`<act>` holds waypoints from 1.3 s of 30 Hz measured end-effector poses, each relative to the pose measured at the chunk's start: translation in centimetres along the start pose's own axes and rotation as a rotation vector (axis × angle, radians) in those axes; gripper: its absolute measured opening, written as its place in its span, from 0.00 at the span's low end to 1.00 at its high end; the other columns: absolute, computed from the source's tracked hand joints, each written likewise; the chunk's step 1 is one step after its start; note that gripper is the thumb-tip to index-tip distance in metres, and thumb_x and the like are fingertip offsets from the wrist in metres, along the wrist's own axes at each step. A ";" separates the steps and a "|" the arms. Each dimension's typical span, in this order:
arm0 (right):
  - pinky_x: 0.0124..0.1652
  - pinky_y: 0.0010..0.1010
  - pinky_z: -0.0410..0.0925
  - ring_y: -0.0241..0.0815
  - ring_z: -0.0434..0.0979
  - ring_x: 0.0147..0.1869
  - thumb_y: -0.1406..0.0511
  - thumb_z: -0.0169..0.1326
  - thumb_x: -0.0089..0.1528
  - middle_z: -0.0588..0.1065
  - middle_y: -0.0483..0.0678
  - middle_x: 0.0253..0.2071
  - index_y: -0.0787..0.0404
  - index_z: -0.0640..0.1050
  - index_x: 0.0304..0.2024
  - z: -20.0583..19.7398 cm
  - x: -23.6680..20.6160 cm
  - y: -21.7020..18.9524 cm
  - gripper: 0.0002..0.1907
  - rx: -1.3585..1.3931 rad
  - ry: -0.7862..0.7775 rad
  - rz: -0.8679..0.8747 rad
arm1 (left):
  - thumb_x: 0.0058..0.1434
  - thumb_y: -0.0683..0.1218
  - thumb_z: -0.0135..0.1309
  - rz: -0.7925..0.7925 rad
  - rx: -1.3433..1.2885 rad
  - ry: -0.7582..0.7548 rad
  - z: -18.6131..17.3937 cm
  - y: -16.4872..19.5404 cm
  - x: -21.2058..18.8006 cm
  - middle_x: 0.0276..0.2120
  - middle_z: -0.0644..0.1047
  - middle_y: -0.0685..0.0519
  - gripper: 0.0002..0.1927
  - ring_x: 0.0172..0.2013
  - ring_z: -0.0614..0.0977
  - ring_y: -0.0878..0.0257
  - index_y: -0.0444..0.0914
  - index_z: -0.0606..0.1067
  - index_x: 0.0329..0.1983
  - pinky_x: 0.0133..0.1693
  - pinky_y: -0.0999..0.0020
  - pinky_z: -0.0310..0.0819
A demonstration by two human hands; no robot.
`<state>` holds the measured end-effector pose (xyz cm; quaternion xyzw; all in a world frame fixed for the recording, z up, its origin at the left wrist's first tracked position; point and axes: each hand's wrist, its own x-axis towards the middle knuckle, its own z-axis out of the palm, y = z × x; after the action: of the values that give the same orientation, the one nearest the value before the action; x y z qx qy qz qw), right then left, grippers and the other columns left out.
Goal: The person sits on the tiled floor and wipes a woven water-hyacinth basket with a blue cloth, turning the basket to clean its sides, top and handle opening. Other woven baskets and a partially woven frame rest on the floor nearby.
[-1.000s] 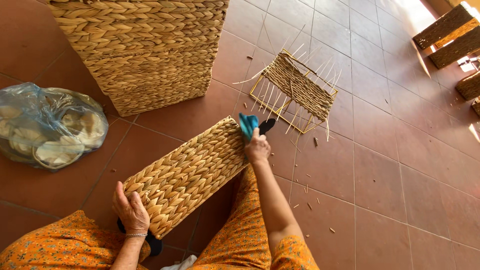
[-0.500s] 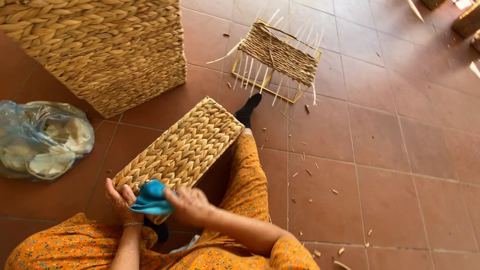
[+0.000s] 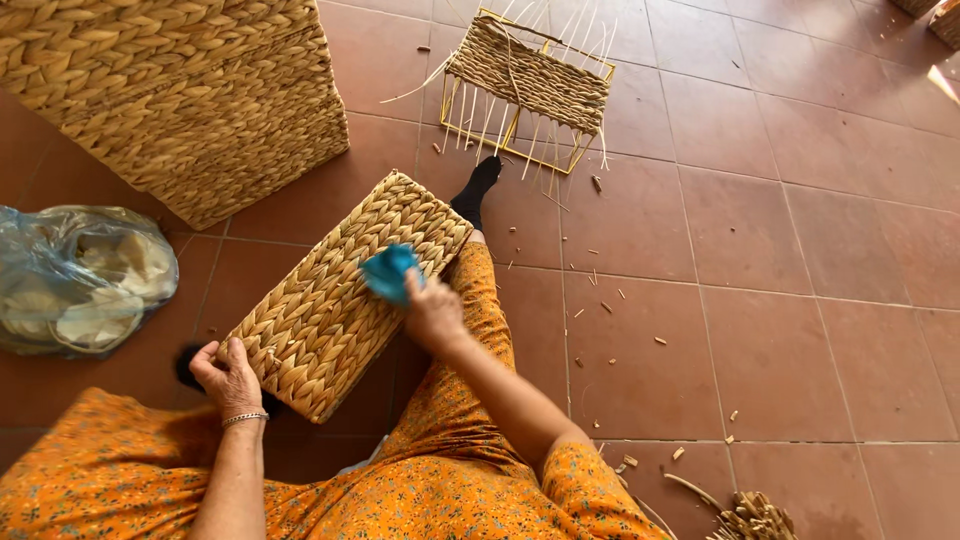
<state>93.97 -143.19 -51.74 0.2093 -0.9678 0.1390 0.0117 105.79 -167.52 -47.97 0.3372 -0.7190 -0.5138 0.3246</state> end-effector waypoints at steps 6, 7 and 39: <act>0.35 0.47 0.69 0.54 0.76 0.38 0.67 0.58 0.60 0.72 0.56 0.38 0.60 0.62 0.68 2.3 -9.4 -6.9 0.35 0.147 -0.065 -0.540 | 0.64 0.54 0.63 -0.042 0.138 -0.118 -1.5 -1.5 -0.3 0.50 0.71 0.45 0.28 0.47 0.75 0.56 0.33 0.67 0.57 0.52 0.59 0.72; 0.35 0.47 0.70 0.54 0.76 0.38 0.67 0.58 0.59 0.72 0.56 0.38 0.60 0.62 0.68 2.4 -9.6 -6.5 0.36 0.206 -0.059 -0.588 | 0.65 0.53 0.64 0.049 0.184 -0.132 -1.8 -1.7 -0.2 0.51 0.71 0.44 0.27 0.49 0.75 0.55 0.33 0.68 0.57 0.53 0.58 0.72; 0.31 0.43 0.69 0.48 0.75 0.37 0.66 0.58 0.62 0.71 0.50 0.36 0.53 0.66 0.61 3.7 1.0 -5.7 0.26 0.184 -0.173 -0.510 | 0.70 0.59 0.53 -0.064 0.158 -0.044 0.9 -5.3 2.3 0.56 0.64 0.42 0.28 0.55 0.69 0.52 0.37 0.69 0.65 0.60 0.52 0.66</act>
<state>95.50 -149.63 -53.73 0.4572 -0.8647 0.2007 -0.0552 104.56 -170.18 -52.97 0.3731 -0.7531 -0.4730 0.2645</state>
